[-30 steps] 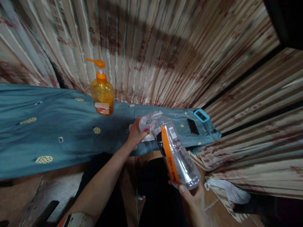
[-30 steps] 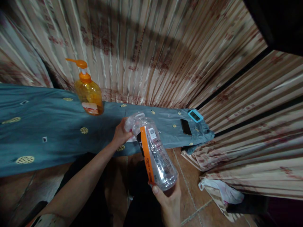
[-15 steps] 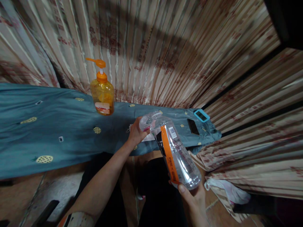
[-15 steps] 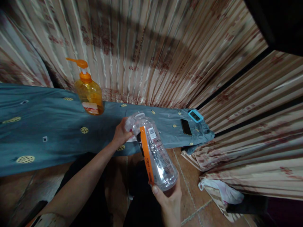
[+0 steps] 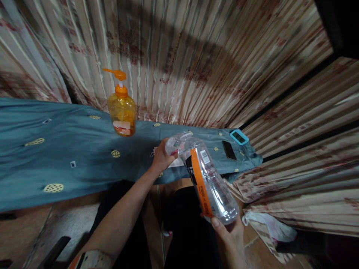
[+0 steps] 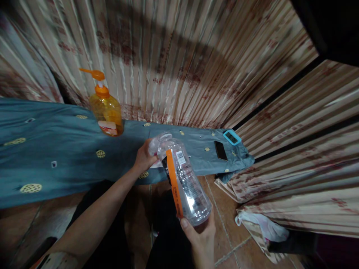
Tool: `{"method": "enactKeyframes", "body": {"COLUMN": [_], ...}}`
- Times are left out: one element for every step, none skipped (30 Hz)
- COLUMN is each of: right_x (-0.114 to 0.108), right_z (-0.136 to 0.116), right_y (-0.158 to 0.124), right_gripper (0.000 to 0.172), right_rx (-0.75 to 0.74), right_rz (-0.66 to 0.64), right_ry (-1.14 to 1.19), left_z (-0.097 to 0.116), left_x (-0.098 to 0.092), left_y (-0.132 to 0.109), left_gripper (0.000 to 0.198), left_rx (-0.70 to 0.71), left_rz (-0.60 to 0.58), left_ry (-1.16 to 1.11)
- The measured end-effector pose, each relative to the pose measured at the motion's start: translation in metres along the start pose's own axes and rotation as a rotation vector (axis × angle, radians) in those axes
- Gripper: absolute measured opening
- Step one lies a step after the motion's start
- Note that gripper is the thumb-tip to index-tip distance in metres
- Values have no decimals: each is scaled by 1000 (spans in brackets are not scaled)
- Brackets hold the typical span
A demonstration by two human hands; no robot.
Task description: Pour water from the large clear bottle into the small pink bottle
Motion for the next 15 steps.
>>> {"method": "enactKeyframes", "body": {"right_x": [1,1,2,3,3,4,4,4,3,3,2,2,2,3,3], "right_z": [-1,-1,-2,-2,-3,-3,-3,-3,-2,-2,-1,0,0,-1,-1], "right_y": [0,-1,-1,-1,-1,-1,-1,0,0,0,0,1,1,1,1], "right_gripper": [86,88,89,89,89,89,89,90,92,93,94,93,93,92,90], "right_rx": [3,8,13,18,19,18,13,7,5,7,9,10,7,0,-9], "right_rz": [4,5,2,-1,-6,-12,-17,-19,-18,-16,-15,-15,-19,-23,-23], "right_ry": [14,32,50,59,60,58,54,47,37,33,33,33,32,31,27], "left_z": [0,0,1,1,1,1,0,0,0,0,0,0,0,1,1], "left_x": [0,0,-1,-1,-1,-1,-1,0,0,0,0,0,-1,-1,-1], "left_y": [0,0,0,0,0,0,0,0,0,0,0,0,0,0,0], "left_gripper": [55,55,56,56,56,56,56,56,56,56,56,55,55,55,55], "left_rx": [-4,-9,-13,-18,-23,-27,-30,-30,-28,-23,-18,-15,-14,-14,-15], "left_rz": [1,2,2,1,-2,-5,-8,-9,-8,-5,-3,0,2,3,3], "left_ry": [1,2,3,4,5,5,3,1,-2,-7,-12,-15,-15,-14,-11]}}
Point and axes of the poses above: each hand's wrist, its own y-axis towards the middle knuckle, its own x-axis out of the palm, z = x × y, the point moved 5 cm from there along y, towards the middle knuckle, and after that the axes turned 5 degrees about -z, right-handed, at the moved point
